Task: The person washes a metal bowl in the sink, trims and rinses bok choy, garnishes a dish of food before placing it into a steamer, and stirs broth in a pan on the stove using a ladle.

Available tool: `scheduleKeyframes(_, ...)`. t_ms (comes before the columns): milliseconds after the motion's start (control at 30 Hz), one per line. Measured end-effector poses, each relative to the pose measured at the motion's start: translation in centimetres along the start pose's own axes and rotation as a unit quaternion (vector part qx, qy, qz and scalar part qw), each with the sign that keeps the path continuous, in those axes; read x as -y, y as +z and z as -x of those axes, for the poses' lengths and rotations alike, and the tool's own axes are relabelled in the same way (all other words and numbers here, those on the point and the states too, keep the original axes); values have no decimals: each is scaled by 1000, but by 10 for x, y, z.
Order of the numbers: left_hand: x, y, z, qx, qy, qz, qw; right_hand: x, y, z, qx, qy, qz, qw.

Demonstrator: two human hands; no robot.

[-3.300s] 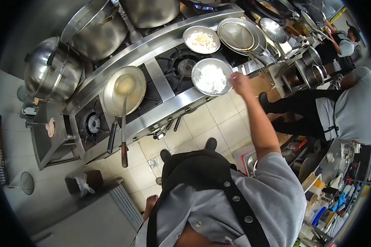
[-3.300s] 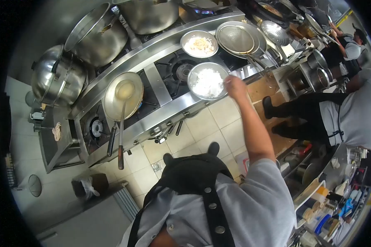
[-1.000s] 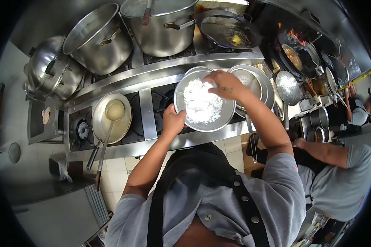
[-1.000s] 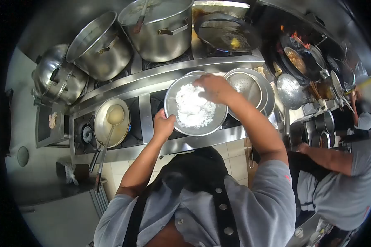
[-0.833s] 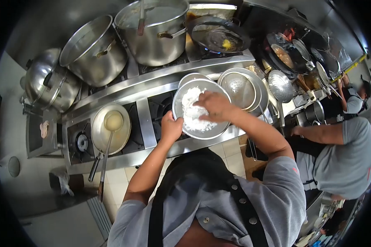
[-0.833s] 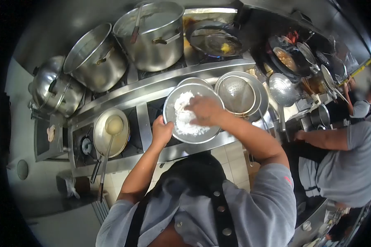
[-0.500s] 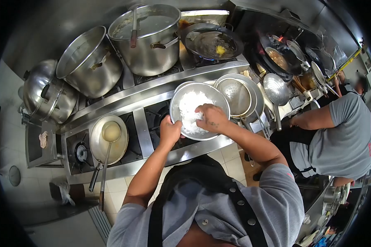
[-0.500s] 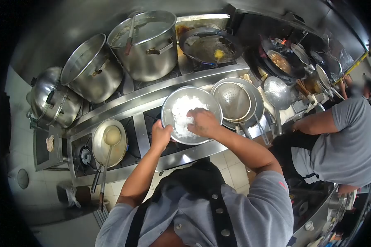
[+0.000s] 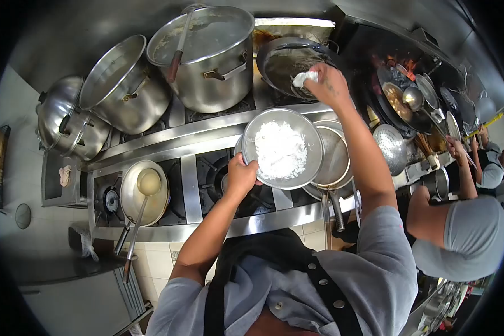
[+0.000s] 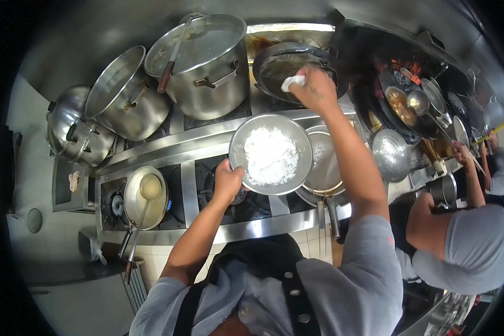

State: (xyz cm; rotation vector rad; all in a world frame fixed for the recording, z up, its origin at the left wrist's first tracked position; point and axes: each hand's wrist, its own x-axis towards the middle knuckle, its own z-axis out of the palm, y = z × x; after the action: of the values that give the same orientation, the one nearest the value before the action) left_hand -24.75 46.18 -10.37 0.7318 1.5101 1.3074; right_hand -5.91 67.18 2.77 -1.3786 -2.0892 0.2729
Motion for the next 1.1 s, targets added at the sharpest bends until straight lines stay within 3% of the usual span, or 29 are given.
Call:
scheduleKeyframes(33,-1,1,1,-4,-2,2,1000,-18,13,-22,-11,3,29,1000)
scheduleKeyframes(267,-1,-14,25,-68,9,-8,998,-93,112,-98,223,75,194,952)
scheduleKeyframes(367,3,-25,33,-81,8,-5,997,-122,143,-113,182,83,218,955)
scheduleKeyframes(500,-5,-41,48,-81,31,-53,995,-54,78,-81,5,3,150,989)
scheduleKeyframes(600,-8,-53,59,-60,46,-68,995,11,41,-30,68,-54,-54,995)
scheduleKeyframes(667,-4,-63,62,-41,55,-65,996,64,23,27,220,-122,-156,955)
scheduleKeyframes(700,-7,-67,67,-33,53,-84,994,71,34,48,230,-258,-42,938)
scheduleKeyframes(733,-2,-72,71,-20,61,-75,995,102,26,75,337,-248,-21,908)
scheduleKeyframes(800,9,-82,71,8,90,-55,994,117,52,121,313,-340,65,885)
scheduleKeyframes(900,-6,-95,94,44,55,-53,996,158,63,169,307,-377,232,842)
scheduleKeyframes(1100,3,-122,113,79,67,-64,993,187,81,207,271,-365,315,833)
